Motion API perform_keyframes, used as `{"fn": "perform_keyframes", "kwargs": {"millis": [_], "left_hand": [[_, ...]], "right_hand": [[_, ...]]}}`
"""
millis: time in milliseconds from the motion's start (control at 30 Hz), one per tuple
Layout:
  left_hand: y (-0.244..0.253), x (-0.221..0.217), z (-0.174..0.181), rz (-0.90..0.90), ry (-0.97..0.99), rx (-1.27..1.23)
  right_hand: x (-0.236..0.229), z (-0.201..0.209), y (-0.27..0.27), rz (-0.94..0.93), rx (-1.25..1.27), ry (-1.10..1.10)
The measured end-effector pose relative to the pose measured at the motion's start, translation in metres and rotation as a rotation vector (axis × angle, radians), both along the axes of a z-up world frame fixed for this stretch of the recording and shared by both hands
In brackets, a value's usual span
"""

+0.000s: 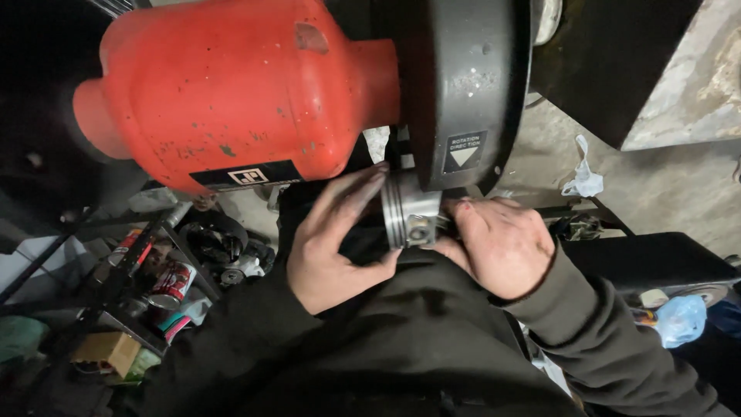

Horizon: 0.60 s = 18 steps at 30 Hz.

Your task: The person holds a metal piston and repeatedly presses it against the spinning wheel of a bench grinder. They rotate the piston to grind different sides and edges, frequently pausing to inspect the part before continuing the grinding process.

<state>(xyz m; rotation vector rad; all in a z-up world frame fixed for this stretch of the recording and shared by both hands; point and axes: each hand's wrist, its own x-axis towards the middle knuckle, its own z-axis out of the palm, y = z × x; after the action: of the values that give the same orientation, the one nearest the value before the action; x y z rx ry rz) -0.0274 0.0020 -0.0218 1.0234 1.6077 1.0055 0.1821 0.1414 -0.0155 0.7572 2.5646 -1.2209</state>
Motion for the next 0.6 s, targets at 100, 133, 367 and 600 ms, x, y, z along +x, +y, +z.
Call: {"fn": "perform_keyframes", "kwargs": {"millis": [100, 133, 367, 600], "left_hand": [[0.003, -0.001, 0.002, -0.01, 0.023, -0.001], [0.004, -0.002, 0.003, -0.021, 0.027, -0.009], [0.013, 0.02, 0.006, 0.087, -0.197, -0.106], [0.006, 0.019, 0.01, 0.169, -0.314, -0.2]], "right_hand": [[-0.002, 0.0, -0.001, -0.009, -0.026, -0.01], [-0.002, -0.001, -0.001, -0.011, -0.033, -0.007], [0.019, 0.012, 0.011, -0.043, -0.029, -0.105], [-0.001, 0.026, 0.019, 0.025, -0.018, -0.266]]}}
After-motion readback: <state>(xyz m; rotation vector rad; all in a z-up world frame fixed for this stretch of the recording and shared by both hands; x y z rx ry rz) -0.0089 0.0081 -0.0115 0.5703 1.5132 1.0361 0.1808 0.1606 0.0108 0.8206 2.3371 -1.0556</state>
